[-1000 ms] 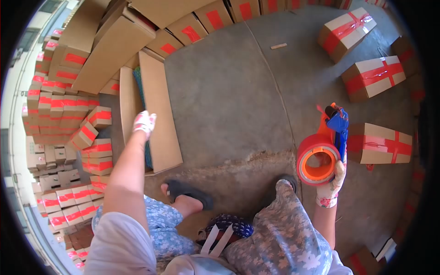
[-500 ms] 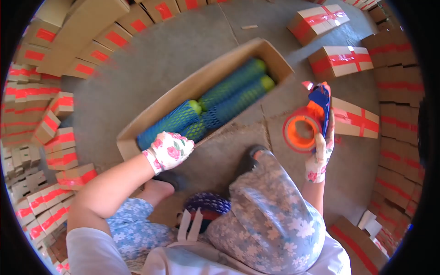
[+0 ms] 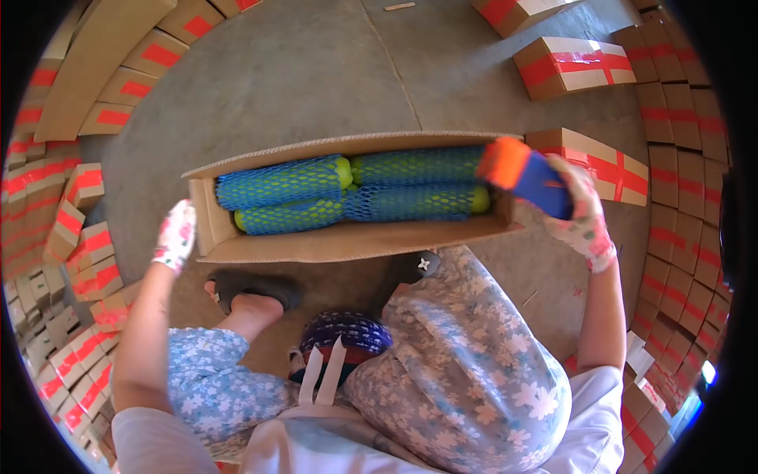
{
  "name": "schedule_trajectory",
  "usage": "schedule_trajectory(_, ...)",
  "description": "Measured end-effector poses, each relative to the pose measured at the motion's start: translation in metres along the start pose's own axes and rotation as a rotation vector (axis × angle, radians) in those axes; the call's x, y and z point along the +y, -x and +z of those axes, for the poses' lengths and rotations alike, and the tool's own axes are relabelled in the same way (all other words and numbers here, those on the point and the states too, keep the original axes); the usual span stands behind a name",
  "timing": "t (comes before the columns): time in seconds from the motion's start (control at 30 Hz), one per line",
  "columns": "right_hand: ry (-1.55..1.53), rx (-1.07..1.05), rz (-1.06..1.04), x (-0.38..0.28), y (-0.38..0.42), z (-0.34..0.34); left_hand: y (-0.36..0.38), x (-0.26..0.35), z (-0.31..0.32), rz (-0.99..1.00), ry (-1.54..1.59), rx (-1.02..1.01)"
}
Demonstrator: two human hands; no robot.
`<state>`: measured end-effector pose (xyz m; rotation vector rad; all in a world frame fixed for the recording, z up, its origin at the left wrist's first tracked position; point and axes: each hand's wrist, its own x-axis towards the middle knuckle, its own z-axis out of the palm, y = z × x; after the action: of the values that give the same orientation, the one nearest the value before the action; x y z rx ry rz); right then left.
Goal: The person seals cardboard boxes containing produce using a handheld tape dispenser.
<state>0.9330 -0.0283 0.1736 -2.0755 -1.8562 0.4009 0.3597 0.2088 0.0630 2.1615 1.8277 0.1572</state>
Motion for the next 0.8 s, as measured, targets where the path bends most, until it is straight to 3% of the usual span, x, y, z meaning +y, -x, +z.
schedule_trajectory(0.03,-0.097,-0.175,-0.092,-0.009,-0.016,0.006,0.004,-0.005,0.009,0.017,0.084,-0.077)
schedule_trajectory(0.1,0.051,-0.371,-0.159,-0.016,-0.034,0.033,0.009,0.043,0.007,0.025,-0.023,-0.269)
schedule_trajectory(0.17,0.049,-0.350,-0.186,-0.022,-0.050,0.039,0.015,0.054,-0.007,0.144,0.056,-0.548)
schedule_trajectory(0.23,-0.033,-0.252,-0.269,-0.020,-0.056,0.051,0.034,0.059,-0.027,0.519,-0.066,-0.688)
schedule_trajectory(0.3,0.028,-0.314,-0.221,-0.025,-0.056,0.051,0.039,0.076,-0.035,0.638,-0.097,-0.753)
schedule_trajectory(0.43,0.113,-0.317,-0.161,-0.031,-0.058,0.033,-0.006,0.077,-0.018,0.333,-0.151,-0.935)
schedule_trajectory(0.47,0.208,-0.242,-0.126,-0.043,-0.054,0.023,-0.009,0.071,-0.010,0.358,-0.074,-0.819)
schedule_trajectory(0.5,0.206,-0.250,-0.128,-0.054,-0.042,0.028,-0.017,0.068,-0.002,0.297,-0.138,-0.835)
schedule_trajectory(0.57,-0.572,0.044,0.084,-0.077,-0.016,0.043,-0.028,0.094,-0.004,0.165,-0.273,-0.979)
schedule_trajectory(0.63,-1.151,-0.220,0.047,-0.085,-0.005,0.079,-0.022,0.080,0.003,0.179,-0.230,-0.906)
schedule_trajectory(0.7,-1.387,-0.515,0.303,-0.093,-0.005,0.124,-0.018,0.081,0.000,0.148,-0.128,-0.848)
schedule_trajectory(0.77,-1.447,-0.592,0.492,-0.097,-0.017,0.137,-0.013,0.104,-0.011,0.131,-0.245,-0.835)
schedule_trajectory(0.8,-1.561,-0.602,0.547,-0.088,-0.018,0.147,-0.008,0.106,-0.011,0.454,-0.259,-0.493)
